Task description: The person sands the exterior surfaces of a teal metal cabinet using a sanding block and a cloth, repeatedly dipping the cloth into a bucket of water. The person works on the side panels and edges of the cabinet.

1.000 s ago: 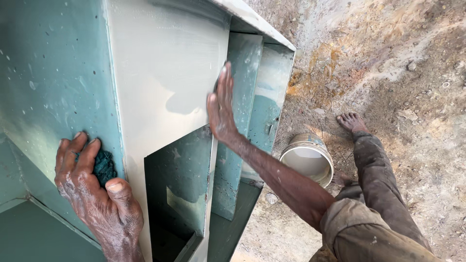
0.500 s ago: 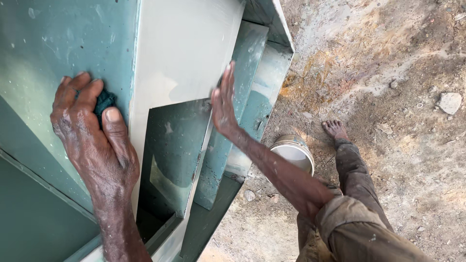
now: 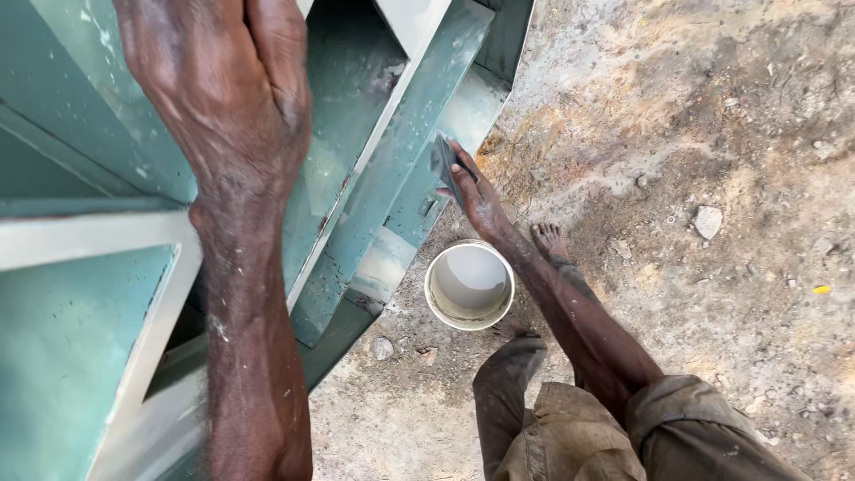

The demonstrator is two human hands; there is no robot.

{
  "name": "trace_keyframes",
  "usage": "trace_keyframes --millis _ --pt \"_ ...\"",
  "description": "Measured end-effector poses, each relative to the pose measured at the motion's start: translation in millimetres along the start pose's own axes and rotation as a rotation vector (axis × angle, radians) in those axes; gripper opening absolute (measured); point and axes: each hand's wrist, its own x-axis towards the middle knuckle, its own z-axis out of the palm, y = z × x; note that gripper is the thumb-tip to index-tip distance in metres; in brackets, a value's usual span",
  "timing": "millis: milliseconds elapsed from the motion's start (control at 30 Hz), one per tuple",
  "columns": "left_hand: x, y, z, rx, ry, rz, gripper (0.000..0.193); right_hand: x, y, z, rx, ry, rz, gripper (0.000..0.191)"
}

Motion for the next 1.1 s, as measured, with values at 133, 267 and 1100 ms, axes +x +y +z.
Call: trace_keyframes --millis 133,267,1100 --pt "-126 66 7 -0.363 -0.021 -0.242 0.02 -79 22 -68 -0.081 -0.008 0.298 0.069" --pt "-299 108 81 -1.019 -0.064 -1.216 0.023 -144 61 -101 -0.543 -0.039 0.473 0.055" --pt "-774 151 440 -0.34 -0.723 -1.399 0.019 -77 428 -65 -0.629 -0.089 0.94 0.037"
